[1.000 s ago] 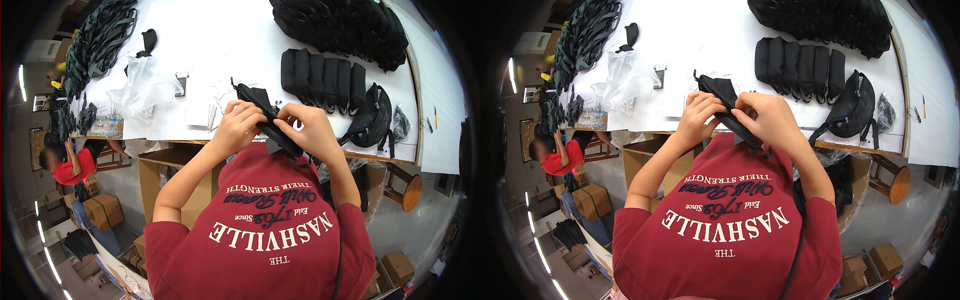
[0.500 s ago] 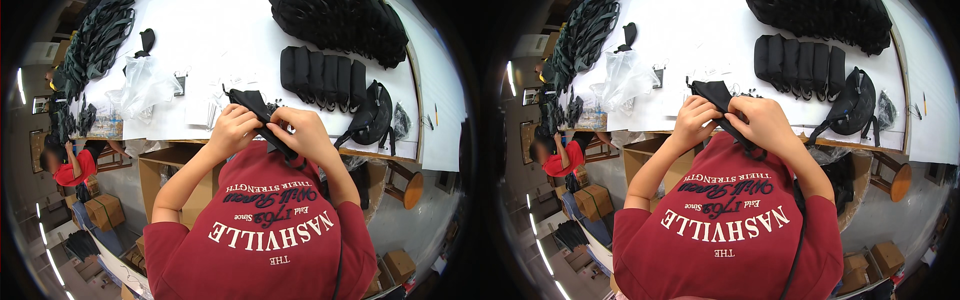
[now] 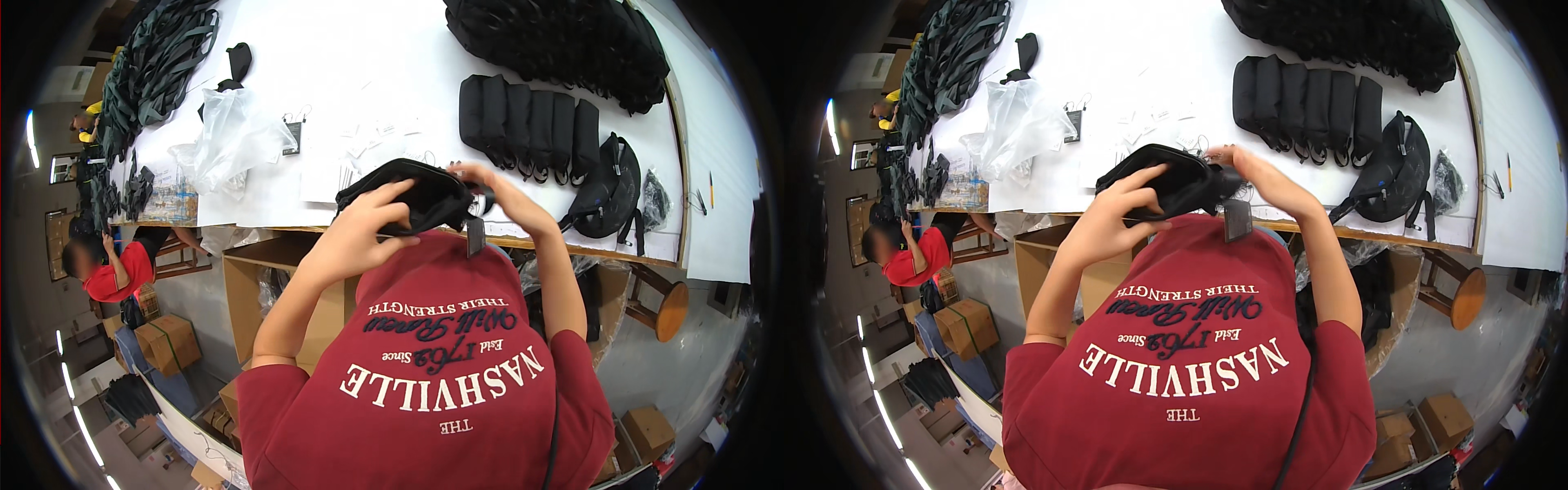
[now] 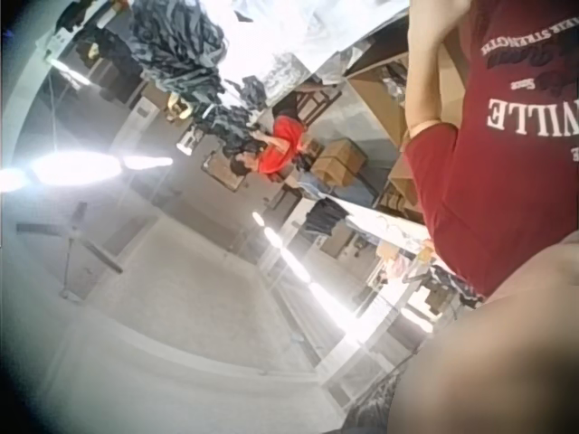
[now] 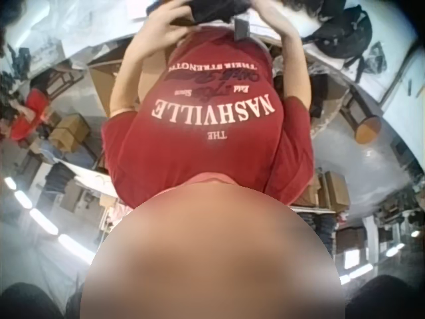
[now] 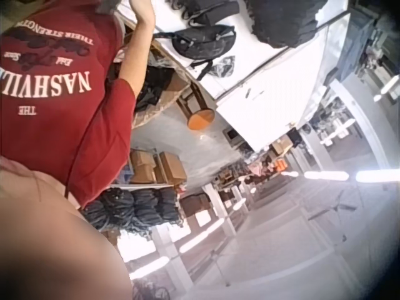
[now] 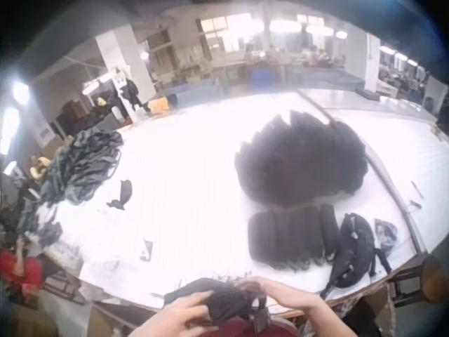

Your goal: Inspecting, arranging, and unboxing manufactured fabric bags/pouches at a factory assembly table.

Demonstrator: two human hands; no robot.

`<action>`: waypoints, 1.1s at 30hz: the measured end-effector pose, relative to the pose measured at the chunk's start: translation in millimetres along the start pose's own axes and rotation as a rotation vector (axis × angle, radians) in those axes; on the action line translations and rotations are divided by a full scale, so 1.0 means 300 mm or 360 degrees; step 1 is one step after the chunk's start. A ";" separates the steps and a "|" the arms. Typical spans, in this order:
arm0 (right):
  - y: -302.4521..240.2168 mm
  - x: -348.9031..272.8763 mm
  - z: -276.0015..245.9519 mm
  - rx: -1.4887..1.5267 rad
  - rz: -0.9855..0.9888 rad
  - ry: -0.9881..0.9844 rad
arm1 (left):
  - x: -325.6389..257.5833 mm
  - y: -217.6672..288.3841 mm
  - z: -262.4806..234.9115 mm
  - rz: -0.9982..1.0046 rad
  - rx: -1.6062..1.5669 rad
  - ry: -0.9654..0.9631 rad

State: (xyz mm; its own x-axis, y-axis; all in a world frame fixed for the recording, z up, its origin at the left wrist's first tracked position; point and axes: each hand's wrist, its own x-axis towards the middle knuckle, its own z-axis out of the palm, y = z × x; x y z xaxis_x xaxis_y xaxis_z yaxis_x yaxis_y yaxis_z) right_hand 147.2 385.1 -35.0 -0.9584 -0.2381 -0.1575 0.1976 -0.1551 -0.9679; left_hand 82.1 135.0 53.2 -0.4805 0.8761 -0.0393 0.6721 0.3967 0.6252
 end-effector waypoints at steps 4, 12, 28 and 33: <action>0.038 -0.065 0.028 -0.0204 0.0394 -0.0379 | -0.020 -0.034 -0.005 -0.0441 -0.0731 0.0107; -0.020 -0.159 -0.027 0.1315 -0.0175 -0.0120 | -0.055 -0.144 0.010 -0.1016 -0.0463 0.0243; 0.045 0.107 0.020 0.1981 0.0119 0.0974 | -0.034 -0.016 0.059 -0.0619 -0.0886 -0.0288; 0.052 0.141 0.088 0.2109 0.0193 0.0641 | -0.032 -0.012 0.054 -0.0557 -0.0748 -0.0363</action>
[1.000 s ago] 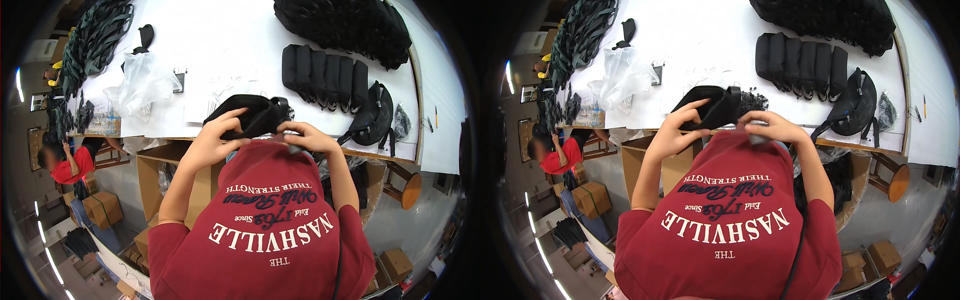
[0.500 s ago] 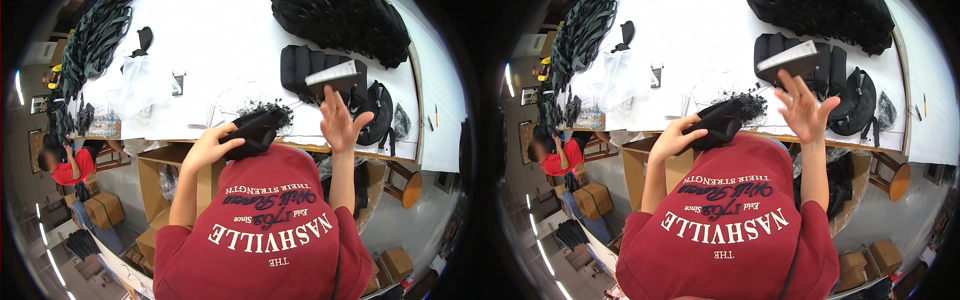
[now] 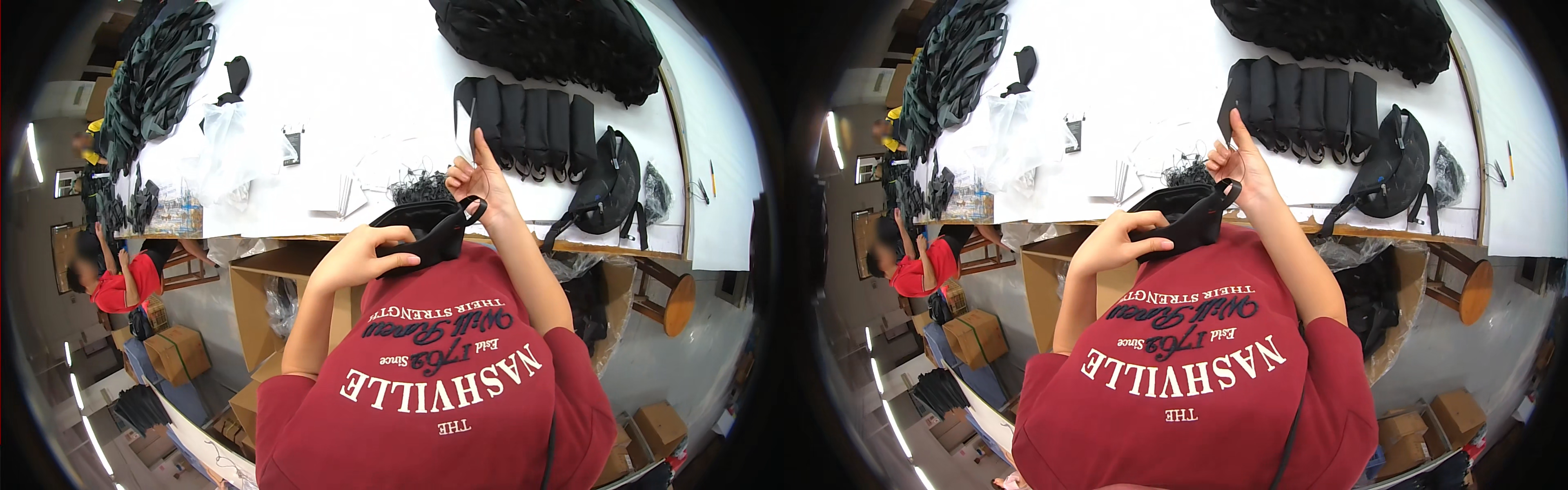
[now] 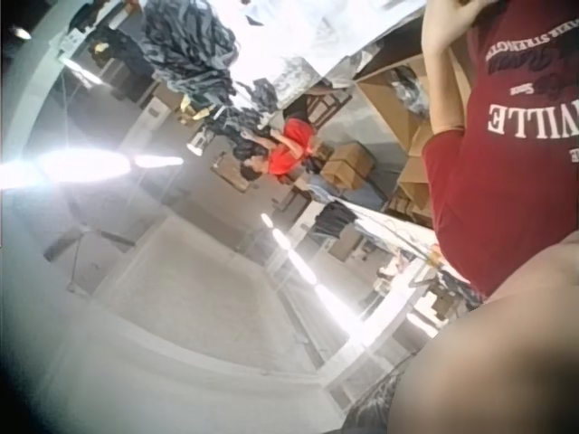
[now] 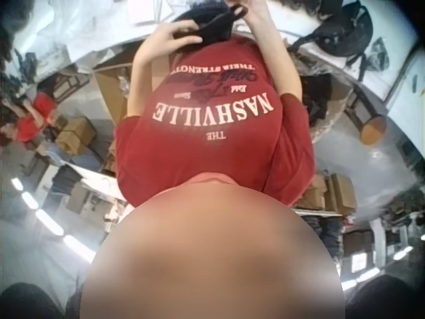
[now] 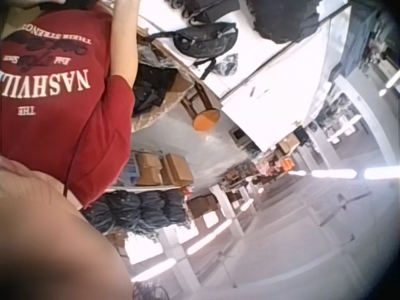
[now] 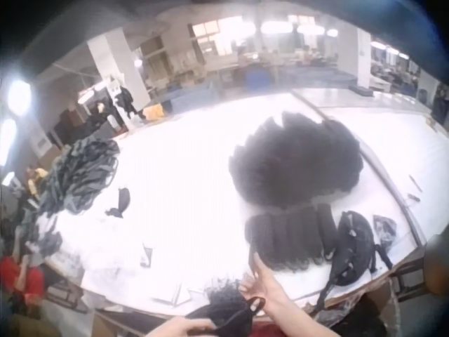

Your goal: Inspecting, arranging, and unboxing manufactured fabric bags/pouches at a factory assembly table.

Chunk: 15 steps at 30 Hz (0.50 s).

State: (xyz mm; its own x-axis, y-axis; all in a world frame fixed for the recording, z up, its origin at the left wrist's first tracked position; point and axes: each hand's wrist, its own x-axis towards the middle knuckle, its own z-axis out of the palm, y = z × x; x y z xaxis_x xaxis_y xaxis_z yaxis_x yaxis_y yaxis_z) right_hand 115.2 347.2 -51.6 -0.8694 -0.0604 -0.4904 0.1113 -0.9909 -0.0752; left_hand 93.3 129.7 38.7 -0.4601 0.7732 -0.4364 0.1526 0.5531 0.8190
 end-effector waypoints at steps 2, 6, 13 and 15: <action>-0.005 0.021 -0.023 -0.0113 -0.0030 0.0086 | -0.001 0.004 -0.002 -0.0001 -0.0001 -0.0008; -0.028 0.036 -0.011 -0.0797 -0.0774 0.0245 | -0.008 0.036 -0.031 -0.0177 0.0030 -0.0034; -0.152 -0.025 -0.007 -0.1775 -0.1621 0.0333 | 0.008 0.015 -0.072 0.0125 0.0166 0.0224; -0.171 -0.059 0.030 -0.1829 -0.1633 0.0323 | 0.017 0.025 -0.081 0.0077 0.0108 0.0200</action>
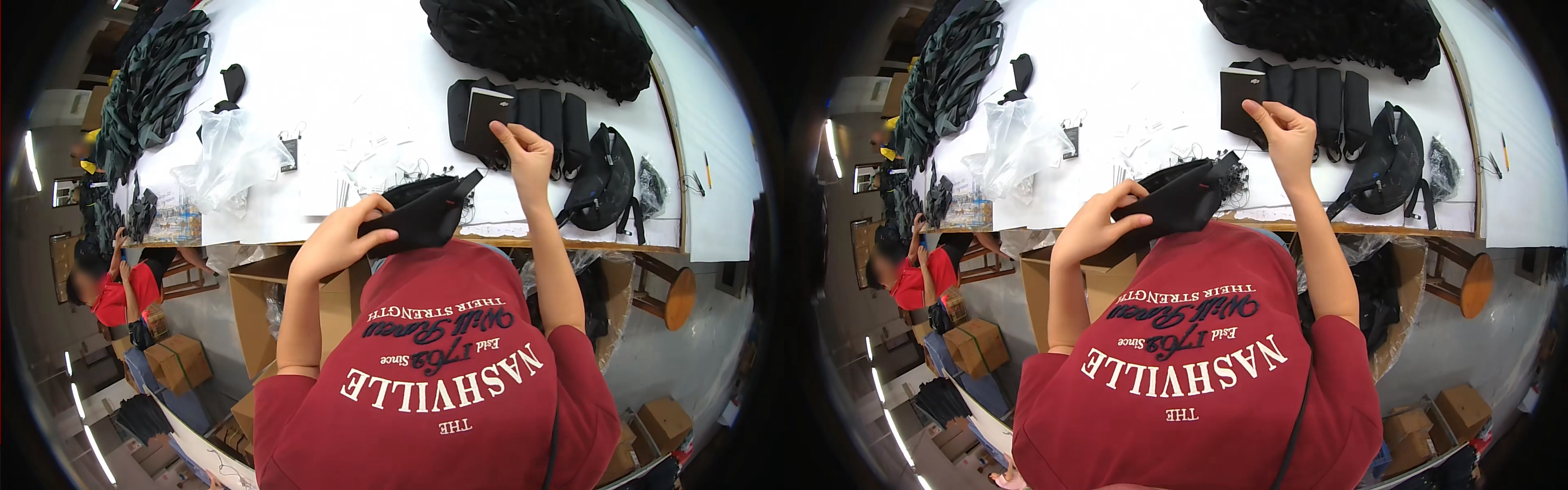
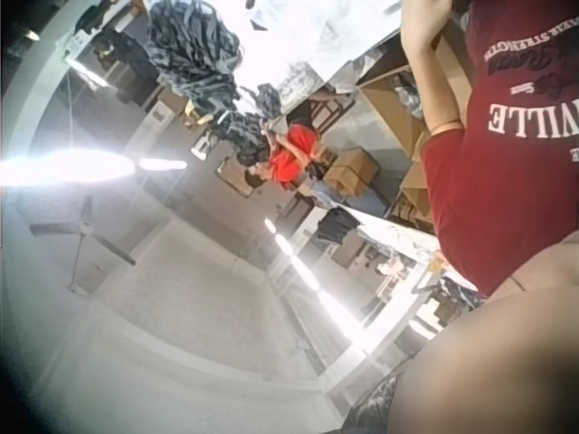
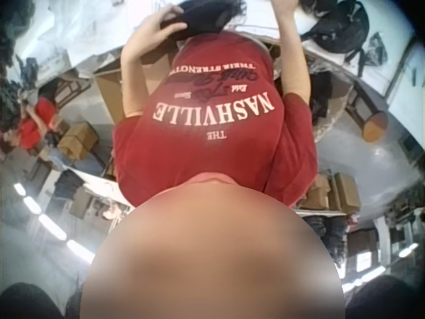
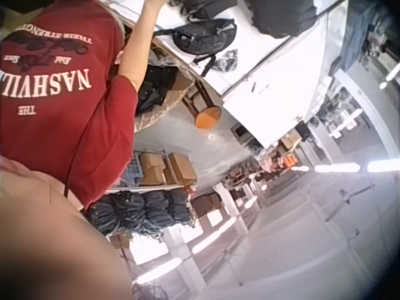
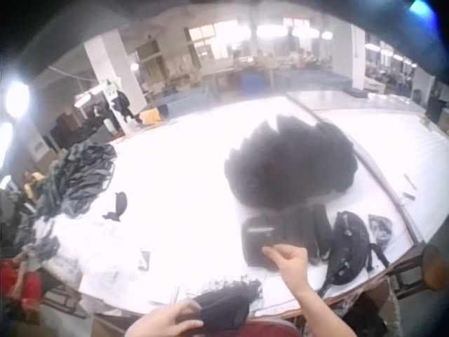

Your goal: Inspecting, arranging, and unboxing manufactured fabric bags/pouches at a factory assembly table.

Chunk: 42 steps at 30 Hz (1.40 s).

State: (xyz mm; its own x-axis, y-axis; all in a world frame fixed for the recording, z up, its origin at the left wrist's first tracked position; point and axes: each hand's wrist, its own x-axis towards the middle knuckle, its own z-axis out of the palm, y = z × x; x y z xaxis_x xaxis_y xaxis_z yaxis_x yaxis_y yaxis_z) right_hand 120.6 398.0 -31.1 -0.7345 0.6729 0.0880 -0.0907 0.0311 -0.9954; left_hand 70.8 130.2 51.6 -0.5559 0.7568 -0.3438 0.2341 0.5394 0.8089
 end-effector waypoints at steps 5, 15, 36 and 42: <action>-0.134 -0.038 0.027 -0.0035 -0.0007 -0.0508 | 0.048 0.013 0.044 0.0183 0.0423 0.0189; -0.134 -0.106 0.010 -0.1602 -0.0543 -0.1294 | 0.112 -0.040 0.168 0.0886 0.0938 0.0562; -0.095 -0.105 -0.030 -0.1347 -0.0195 -0.1475 | 0.148 -0.074 0.187 0.0848 0.0857 0.0487; -0.135 -0.096 -0.054 -0.1339 0.0319 -0.1662 | 0.168 -0.110 0.196 0.0844 0.0703 0.0288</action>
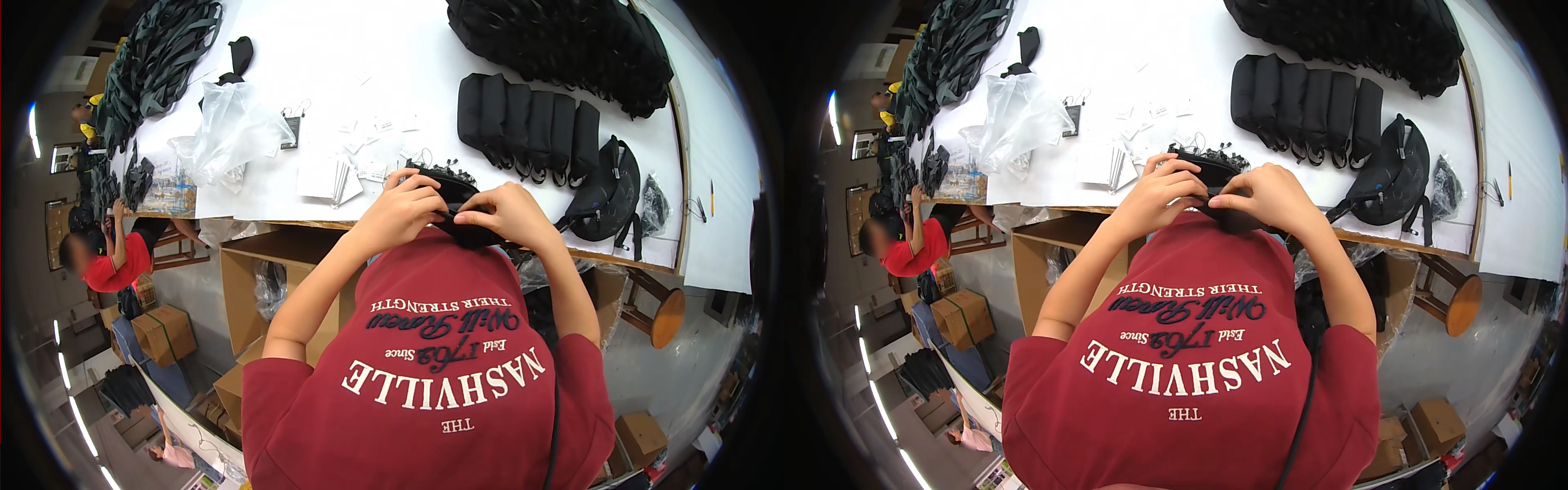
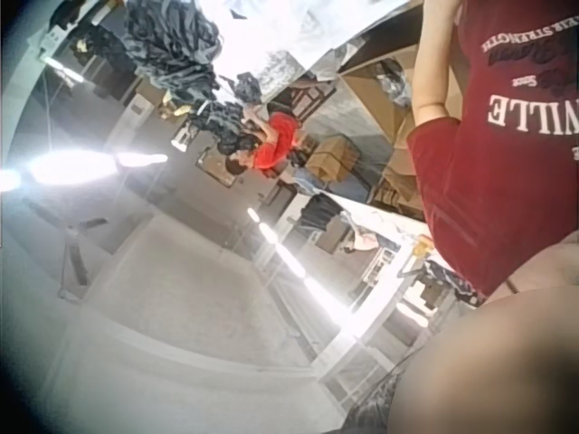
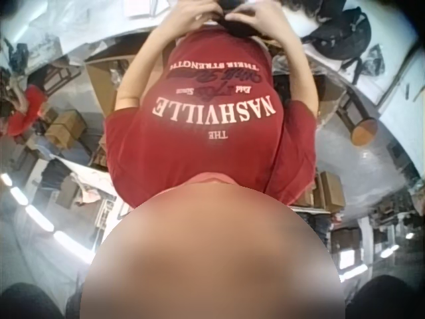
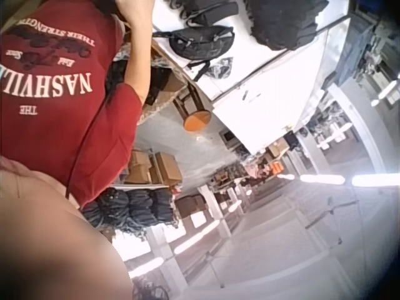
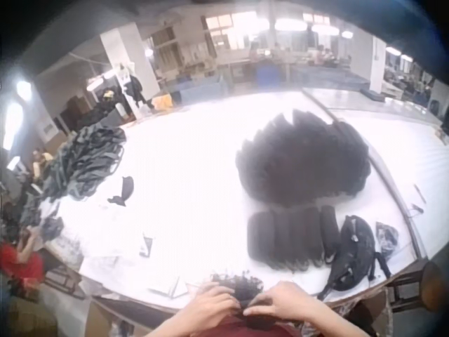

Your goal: Inspecting, arranging, and unboxing manufactured fabric bags/pouches at a factory assembly table.

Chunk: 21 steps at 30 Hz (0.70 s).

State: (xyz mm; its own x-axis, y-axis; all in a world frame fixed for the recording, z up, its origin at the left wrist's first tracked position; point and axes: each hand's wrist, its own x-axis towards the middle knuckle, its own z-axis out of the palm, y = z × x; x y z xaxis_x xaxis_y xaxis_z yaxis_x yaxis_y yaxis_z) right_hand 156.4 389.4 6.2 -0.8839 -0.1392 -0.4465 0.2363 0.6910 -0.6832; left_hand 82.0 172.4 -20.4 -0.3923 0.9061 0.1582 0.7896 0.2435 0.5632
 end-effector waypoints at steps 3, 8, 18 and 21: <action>0.037 -0.012 0.039 0.0052 -0.0406 0.0212 | 0.010 -0.024 0.002 -0.0080 -0.0178 -0.0015; 0.068 -0.008 0.057 -0.0012 -0.0234 0.0123 | -0.051 -0.341 0.103 -0.0940 -0.0574 0.0664; 0.060 -0.026 0.105 -0.0216 -0.0310 0.0377 | -0.207 -0.521 0.259 -0.1179 0.0337 0.0557; 0.040 -0.030 0.122 -0.0569 -0.0484 0.0525 | -0.139 -0.451 0.196 -0.1092 0.0075 0.0770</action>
State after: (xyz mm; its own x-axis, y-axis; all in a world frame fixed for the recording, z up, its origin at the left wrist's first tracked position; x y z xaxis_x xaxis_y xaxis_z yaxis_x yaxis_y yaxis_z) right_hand 182.1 373.0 -19.3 -0.9835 -0.1802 -0.0174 -0.1488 0.8594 -0.4891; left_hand 19.4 122.0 -151.0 -0.9432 0.3060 0.1296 0.3168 0.7103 0.6286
